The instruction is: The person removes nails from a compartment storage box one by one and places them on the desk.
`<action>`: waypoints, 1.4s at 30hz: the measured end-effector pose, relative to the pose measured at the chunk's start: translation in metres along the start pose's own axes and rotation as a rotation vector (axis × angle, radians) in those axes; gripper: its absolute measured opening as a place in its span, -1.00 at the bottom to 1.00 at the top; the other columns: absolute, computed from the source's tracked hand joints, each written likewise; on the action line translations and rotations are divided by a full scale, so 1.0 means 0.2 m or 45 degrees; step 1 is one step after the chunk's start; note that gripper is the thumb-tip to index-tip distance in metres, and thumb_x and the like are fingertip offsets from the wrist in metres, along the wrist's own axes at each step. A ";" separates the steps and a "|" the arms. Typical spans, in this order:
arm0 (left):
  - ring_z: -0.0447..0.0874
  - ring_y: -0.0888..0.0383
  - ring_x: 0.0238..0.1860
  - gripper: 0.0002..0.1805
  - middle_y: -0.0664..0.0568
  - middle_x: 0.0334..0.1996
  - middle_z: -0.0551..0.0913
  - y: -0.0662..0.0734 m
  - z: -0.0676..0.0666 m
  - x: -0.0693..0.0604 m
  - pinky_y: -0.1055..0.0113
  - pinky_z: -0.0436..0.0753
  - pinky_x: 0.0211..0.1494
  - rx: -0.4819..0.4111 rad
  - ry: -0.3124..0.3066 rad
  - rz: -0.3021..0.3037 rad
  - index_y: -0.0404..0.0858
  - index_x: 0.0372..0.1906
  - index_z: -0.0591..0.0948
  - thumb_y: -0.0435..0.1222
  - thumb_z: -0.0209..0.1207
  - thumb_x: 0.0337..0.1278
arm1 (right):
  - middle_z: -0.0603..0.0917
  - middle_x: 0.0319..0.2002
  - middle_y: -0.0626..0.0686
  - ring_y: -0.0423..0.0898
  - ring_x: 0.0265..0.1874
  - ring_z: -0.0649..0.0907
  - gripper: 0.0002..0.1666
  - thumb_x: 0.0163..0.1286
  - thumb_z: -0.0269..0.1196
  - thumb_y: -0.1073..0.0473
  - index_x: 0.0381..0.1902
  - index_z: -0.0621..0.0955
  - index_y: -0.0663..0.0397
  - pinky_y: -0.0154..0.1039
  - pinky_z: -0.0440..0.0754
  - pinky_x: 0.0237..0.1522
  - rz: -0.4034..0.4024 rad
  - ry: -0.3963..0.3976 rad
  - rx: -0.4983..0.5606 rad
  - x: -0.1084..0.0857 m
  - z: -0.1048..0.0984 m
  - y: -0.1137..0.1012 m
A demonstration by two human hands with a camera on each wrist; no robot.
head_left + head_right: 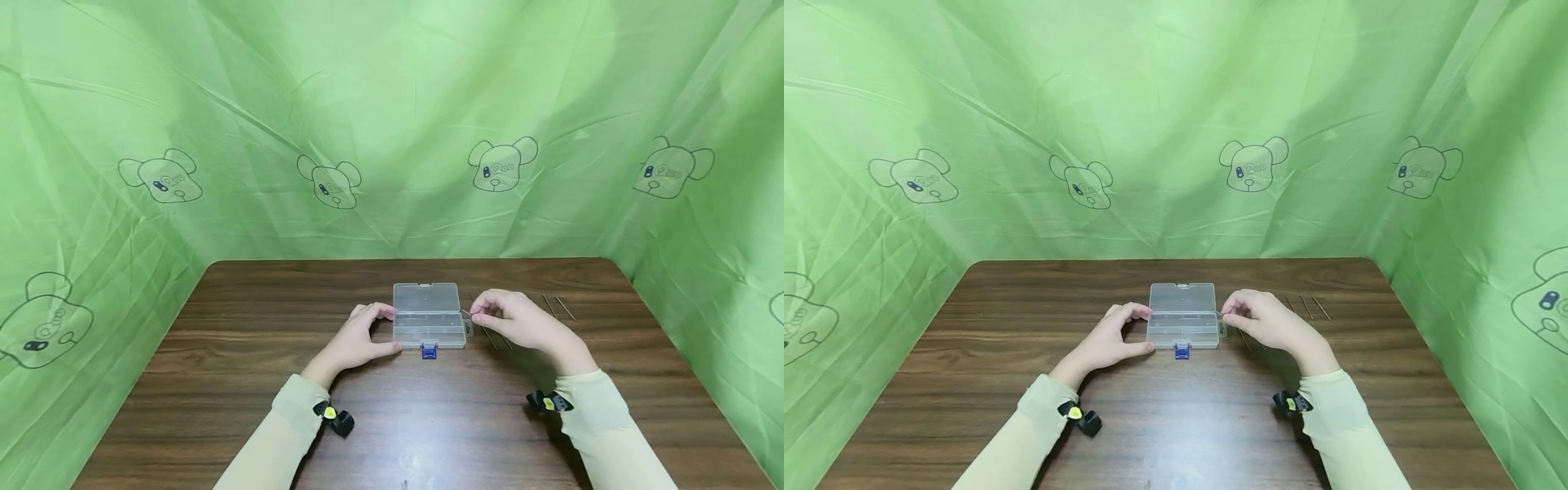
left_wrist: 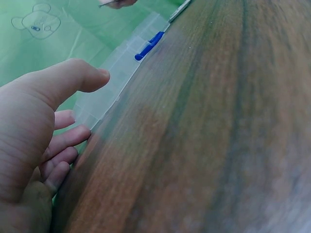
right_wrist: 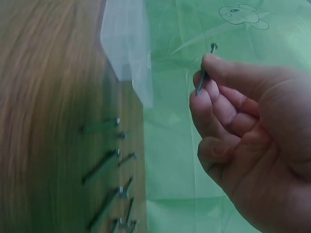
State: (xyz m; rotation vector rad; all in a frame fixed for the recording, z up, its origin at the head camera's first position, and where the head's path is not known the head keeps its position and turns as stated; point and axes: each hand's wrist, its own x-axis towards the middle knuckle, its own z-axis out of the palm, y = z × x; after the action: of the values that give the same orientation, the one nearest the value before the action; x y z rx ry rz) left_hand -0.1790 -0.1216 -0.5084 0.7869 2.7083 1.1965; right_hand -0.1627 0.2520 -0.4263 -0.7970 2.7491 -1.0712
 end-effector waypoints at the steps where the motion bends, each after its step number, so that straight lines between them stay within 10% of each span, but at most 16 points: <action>1: 0.44 0.01 0.36 -0.28 0.24 0.18 0.69 0.00 0.00 0.00 -0.02 0.46 0.45 0.000 0.003 0.001 -0.04 0.36 0.61 0.00 0.63 0.12 | 0.72 -0.22 -0.23 -0.22 -0.18 0.65 -0.96 0.60 0.38 0.14 -0.07 0.73 -0.07 -0.21 0.66 -0.08 0.015 0.016 -0.011 -0.01 -0.01 0.01; 21: 0.44 0.00 0.37 -0.28 0.22 0.18 0.69 0.00 0.01 -0.01 -0.02 0.46 0.46 0.008 0.004 -0.001 -0.06 0.37 0.61 0.01 0.61 0.14 | 0.78 -0.20 -0.04 -0.28 -0.28 0.67 -0.82 0.59 0.40 0.12 0.02 0.76 0.08 -0.35 0.60 -0.24 0.330 0.286 -0.065 -0.42 -0.27 0.27; 42: 0.45 0.01 0.35 -0.28 0.21 0.19 0.69 0.01 -0.01 0.00 -0.01 0.47 0.46 0.012 -0.004 0.002 -0.05 0.37 0.61 0.00 0.62 0.13 | 0.78 -0.29 -0.10 -0.29 -0.38 0.65 -0.84 0.57 0.41 0.11 -0.03 0.79 0.05 -0.29 0.52 -0.28 0.479 0.115 -0.046 -0.54 -0.28 0.55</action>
State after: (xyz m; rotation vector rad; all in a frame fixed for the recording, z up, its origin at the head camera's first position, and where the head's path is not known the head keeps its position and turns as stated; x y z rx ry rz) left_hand -0.1775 -0.1218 -0.5052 0.7914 2.7136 1.1827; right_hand -0.1329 0.4075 -0.4682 -0.2198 2.8369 -1.0013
